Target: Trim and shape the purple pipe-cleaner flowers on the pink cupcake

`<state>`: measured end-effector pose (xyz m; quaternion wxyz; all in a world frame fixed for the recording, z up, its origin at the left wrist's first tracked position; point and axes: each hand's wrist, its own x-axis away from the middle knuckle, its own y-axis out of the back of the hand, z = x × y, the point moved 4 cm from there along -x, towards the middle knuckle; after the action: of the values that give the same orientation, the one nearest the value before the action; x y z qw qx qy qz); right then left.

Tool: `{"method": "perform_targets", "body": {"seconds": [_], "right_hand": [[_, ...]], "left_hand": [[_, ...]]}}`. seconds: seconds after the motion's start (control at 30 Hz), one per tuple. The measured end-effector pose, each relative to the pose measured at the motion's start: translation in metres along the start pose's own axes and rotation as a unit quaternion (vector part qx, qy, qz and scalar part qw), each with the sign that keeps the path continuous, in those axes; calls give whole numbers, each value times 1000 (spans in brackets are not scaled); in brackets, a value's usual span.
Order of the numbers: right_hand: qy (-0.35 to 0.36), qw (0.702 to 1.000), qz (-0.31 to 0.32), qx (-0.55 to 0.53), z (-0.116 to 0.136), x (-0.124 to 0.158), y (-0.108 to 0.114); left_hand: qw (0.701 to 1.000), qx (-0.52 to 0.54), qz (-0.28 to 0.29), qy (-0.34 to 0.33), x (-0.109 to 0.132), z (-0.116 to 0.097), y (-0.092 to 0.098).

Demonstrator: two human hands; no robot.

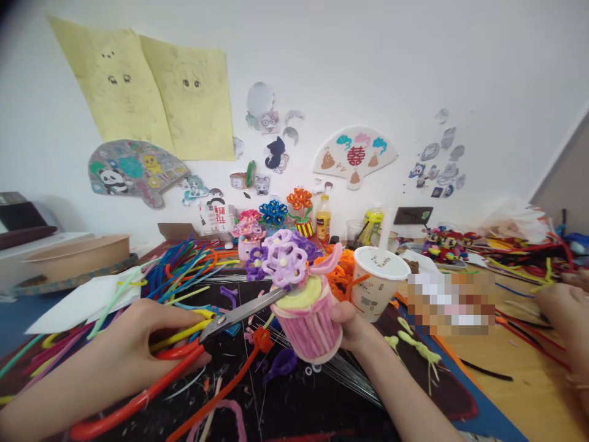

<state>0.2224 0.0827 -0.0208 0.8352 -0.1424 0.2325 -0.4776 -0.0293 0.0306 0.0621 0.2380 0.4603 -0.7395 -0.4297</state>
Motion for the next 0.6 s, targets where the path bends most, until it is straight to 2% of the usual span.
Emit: {"method": "perform_targets", "body": {"seconds": [0.2,0.4,0.53,0.6], "right_hand": [[-5,999,46,-4,3,0,-10],[2,999,34,7,5,1,-2],[10,1000,16,6,5,2,2],[3,1000,26,-16,4,2,1]], "left_hand": [[1000,-6,23,12,1,2,-4],[1000,-6,26,1,-1,2,-8],[999,-4,50,9,-2,4,-11],[998,-1,64,19,-2,4,-13]]}}
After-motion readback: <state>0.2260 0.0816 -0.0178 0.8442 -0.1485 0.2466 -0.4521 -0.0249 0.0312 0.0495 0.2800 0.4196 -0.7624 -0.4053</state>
